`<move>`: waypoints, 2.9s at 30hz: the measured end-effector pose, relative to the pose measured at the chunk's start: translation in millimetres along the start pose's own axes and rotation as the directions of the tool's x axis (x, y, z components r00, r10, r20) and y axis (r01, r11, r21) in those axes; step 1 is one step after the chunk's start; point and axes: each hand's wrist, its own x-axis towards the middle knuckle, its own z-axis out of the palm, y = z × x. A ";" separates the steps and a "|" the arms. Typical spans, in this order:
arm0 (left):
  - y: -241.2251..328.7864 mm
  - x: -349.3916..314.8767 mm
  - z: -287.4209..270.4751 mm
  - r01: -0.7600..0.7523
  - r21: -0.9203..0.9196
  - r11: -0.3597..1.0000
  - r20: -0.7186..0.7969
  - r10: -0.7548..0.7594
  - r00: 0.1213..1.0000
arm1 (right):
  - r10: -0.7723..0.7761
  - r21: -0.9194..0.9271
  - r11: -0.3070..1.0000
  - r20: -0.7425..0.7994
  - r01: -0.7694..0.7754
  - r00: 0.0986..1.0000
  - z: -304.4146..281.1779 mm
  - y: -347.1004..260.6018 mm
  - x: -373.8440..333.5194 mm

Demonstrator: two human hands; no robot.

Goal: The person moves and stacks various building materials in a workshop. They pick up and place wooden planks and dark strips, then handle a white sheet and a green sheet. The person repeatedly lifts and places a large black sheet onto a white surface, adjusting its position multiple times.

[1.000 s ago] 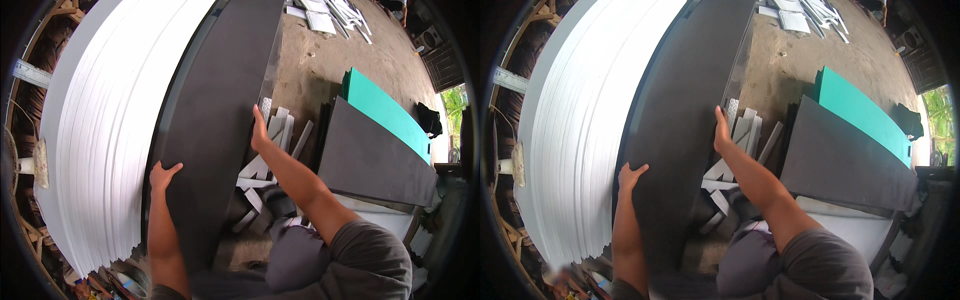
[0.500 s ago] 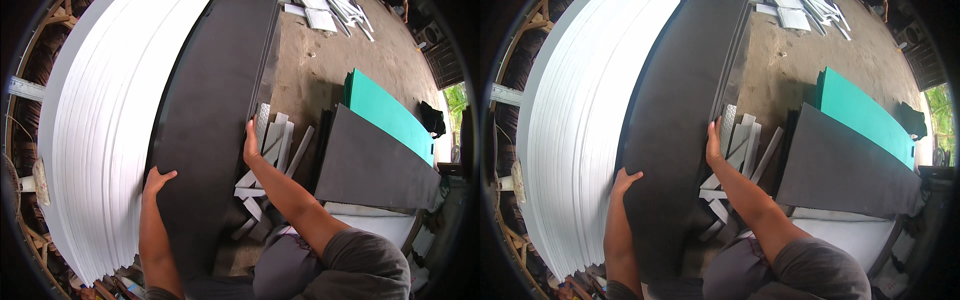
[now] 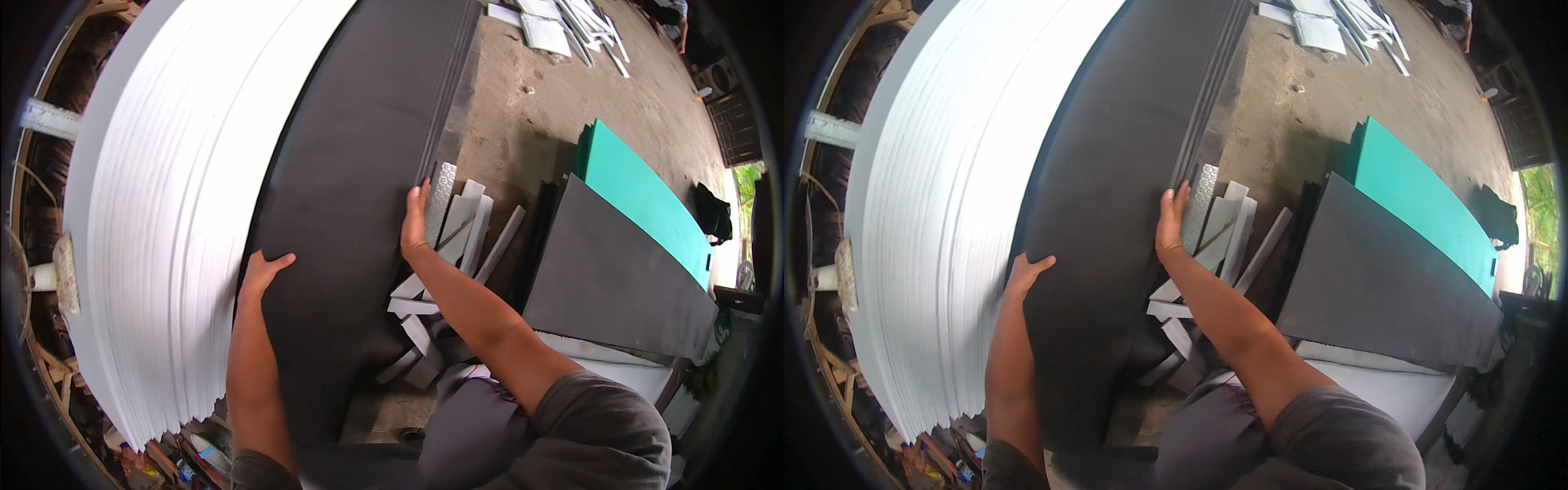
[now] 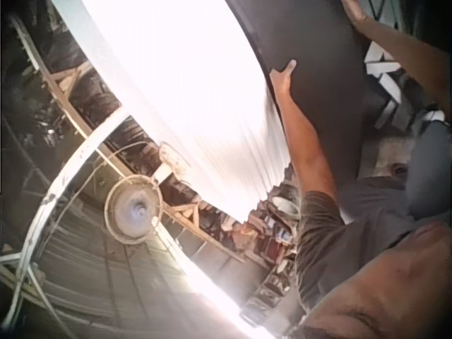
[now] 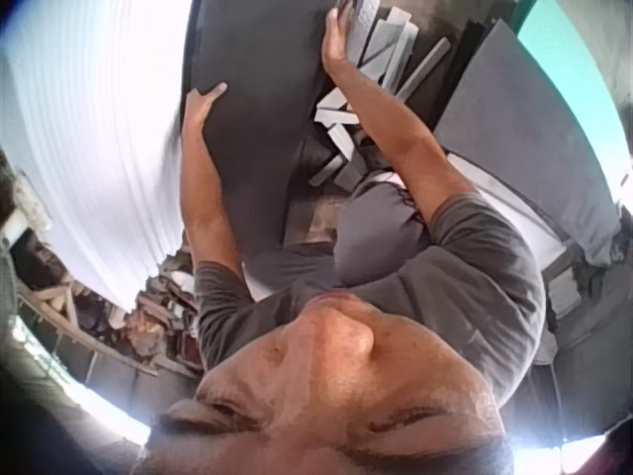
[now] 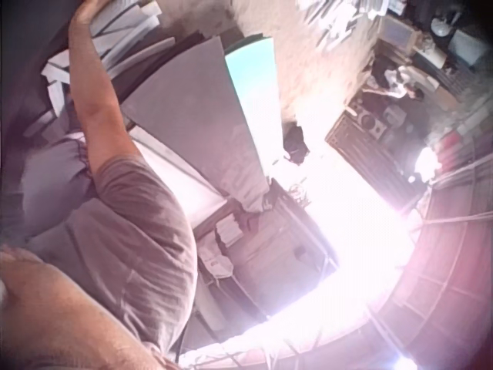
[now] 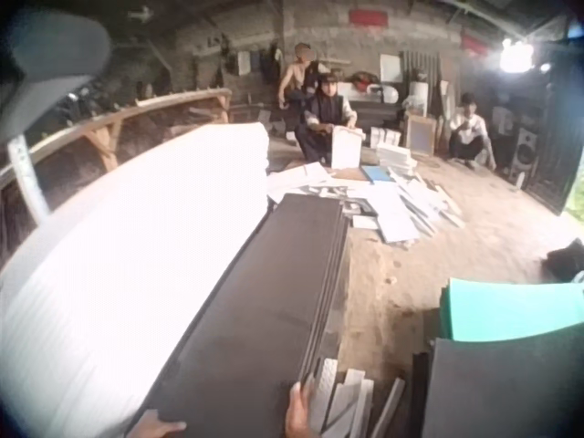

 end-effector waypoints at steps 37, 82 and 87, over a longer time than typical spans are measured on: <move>151.6 -237.5 455.4 -0.849 0.451 -0.277 0.710 0.687 0.153 | -0.115 -0.912 -0.355 0.259 0.204 0.959 -530.5 -223.3 -238.8; 227.8 -254.3 163.6 -0.808 0.465 -0.362 0.796 0.571 0.202 | -0.408 -0.905 -0.334 0.390 0.263 0.825 -552.2 -269.7 -319.6; 184.8 -288.5 175.7 -0.773 0.572 -0.275 0.683 0.681 0.263 | -0.242 -0.901 -0.242 0.414 0.359 0.877 -469.2 -340.2 -315.6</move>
